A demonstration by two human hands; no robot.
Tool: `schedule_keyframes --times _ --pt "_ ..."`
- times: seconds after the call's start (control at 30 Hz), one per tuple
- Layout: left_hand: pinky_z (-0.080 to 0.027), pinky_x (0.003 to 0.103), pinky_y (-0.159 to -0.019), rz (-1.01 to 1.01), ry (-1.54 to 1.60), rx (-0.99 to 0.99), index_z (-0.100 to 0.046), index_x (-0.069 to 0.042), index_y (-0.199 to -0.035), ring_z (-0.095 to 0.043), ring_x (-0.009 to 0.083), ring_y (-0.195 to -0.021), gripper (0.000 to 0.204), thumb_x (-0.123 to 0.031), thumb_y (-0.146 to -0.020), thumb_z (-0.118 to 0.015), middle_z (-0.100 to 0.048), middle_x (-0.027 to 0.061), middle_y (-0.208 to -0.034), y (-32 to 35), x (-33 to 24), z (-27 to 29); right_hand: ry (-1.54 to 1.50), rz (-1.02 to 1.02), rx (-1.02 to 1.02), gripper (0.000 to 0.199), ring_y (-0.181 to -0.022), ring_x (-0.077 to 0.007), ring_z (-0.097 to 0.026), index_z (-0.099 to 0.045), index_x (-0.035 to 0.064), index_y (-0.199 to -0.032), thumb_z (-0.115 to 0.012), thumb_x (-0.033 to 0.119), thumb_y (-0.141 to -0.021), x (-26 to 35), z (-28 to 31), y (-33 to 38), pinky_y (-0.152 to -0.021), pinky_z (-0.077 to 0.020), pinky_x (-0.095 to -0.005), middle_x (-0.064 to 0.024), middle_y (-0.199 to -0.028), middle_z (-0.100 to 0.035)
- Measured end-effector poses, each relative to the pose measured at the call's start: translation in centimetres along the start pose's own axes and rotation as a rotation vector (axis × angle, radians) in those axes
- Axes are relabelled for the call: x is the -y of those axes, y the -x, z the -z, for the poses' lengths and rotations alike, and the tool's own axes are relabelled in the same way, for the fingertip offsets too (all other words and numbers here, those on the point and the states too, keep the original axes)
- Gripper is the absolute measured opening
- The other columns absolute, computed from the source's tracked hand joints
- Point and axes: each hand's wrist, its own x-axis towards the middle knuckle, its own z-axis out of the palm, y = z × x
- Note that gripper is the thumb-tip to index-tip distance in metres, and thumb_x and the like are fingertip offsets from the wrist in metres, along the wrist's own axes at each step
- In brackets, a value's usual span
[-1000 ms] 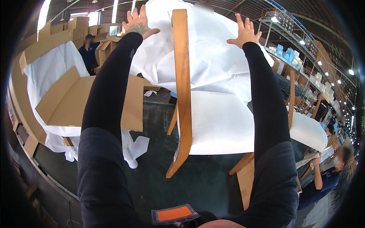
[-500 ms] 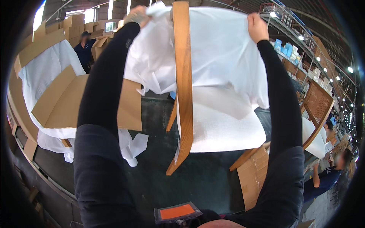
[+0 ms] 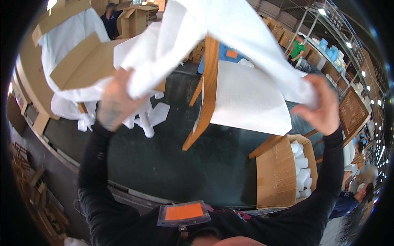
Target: The person wraps wooden chairs with white protective paper and foam inserts on a conveyor belt in a warehouse. They place foam pieces between chair legs, drape paper over the chair, and adjust the wrapping to cover the seat and backrest.
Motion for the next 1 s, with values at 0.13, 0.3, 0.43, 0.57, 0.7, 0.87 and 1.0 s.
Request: schedule_keyframes --times 0.13,0.3,0.43,0.57,0.7,0.87,1.0 --pt "-0.055 0.045 -0.08 0.084 -0.073 0.379 -0.062 -0.005 -0.107 -0.056 0.0331 -0.104 0.047 -0.022 -0.068 -0.08 -0.053 0.0127 -0.109 8.9 -5.1 -7.8 0.196 -0.247 0.555 0.046 -0.084 -0.0366 -0.066 -0.061 0.0115 -0.111 -0.082 0.028 -0.074 -3.3 -3.9 8.9 -0.07 -0.0516 -0.0457 -0.0156 -0.094 -0.067" --pt "-0.052 0.047 -0.091 0.223 0.276 0.899 -0.064 -0.004 -0.115 -0.062 0.0384 -0.109 0.056 -0.034 -0.067 -0.073 -0.063 0.0192 -0.114 23.7 -11.8 -19.2 0.284 -0.113 0.816 0.026 -0.083 -0.0364 -0.064 -0.062 0.0065 -0.094 -0.076 0.021 -0.076 -8.1 -6.2 17.2 -0.072 -0.0502 -0.0473 -0.0128 -0.092 -0.061" --pt "-0.047 0.046 -0.099 0.381 0.457 0.794 -0.058 -0.004 -0.121 -0.06 0.0398 -0.109 0.054 -0.032 -0.076 -0.068 -0.059 0.018 -0.118 34.8 -20.3 -22.1 0.136 0.027 0.724 0.03 -0.087 -0.0372 -0.062 -0.062 0.004 -0.101 -0.072 0.018 -0.076 -9.5 -5.5 22.1 -0.074 -0.0504 -0.0473 -0.0138 -0.101 -0.06" --pt "-0.045 0.046 -0.1 0.58 0.023 0.929 -0.054 -0.004 -0.122 -0.055 0.037 -0.118 0.054 -0.026 -0.075 -0.071 -0.053 0.0201 -0.13 39.0 -18.9 -21.3 -0.043 0.009 0.642 0.032 -0.085 -0.0394 -0.064 -0.061 0.0052 -0.107 -0.068 0.015 -0.077 -9.5 -6.3 26.9 -0.072 -0.0515 -0.0486 -0.0144 -0.1 -0.064" --pt "-0.044 0.042 -0.108 0.376 0.081 1.964 -0.037 -0.006 -0.151 -0.044 0.034 -0.137 0.108 -0.042 -0.062 -0.086 -0.034 0.0153 -0.158 36.3 -12.1 -17.2 -0.113 -0.174 0.867 0.03 -0.083 -0.0425 -0.067 -0.055 0.0024 -0.109 -0.062 0.004 -0.079 -3.1 -13.6 28.1 -0.074 -0.0533 -0.0524 -0.02 -0.092 -0.068" --pt "-0.052 0.037 -0.08 0.224 0.722 1.6 -0.067 -0.004 -0.09 -0.065 0.0172 -0.087 0.021 -0.024 -0.088 -0.07 -0.069 0.0017 -0.09 27.6 -14.2 -16.6 -0.193 -0.319 0.686 0.024 -0.085 -0.0415 -0.069 -0.058 0.0029 -0.102 -0.065 0.008 -0.079 2.9 -25.5 29.5 -0.074 -0.0555 -0.0499 -0.0203 -0.092 -0.07" --pt "-0.052 0.032 -0.073 0.041 0.904 0.719 -0.067 -0.003 -0.089 -0.065 0.0178 -0.078 0.01 -0.01 -0.085 -0.072 -0.067 0.0083 -0.082 13.0 -26.9 -12.0 -0.276 -0.612 0.764 0.027 -0.093 -0.0401 -0.067 -0.057 0.0035 -0.112 -0.06 0.011 -0.086 2.1 -28.0 30.0 -0.079 -0.0539 -0.0496 -0.0201 -0.101 -0.069"
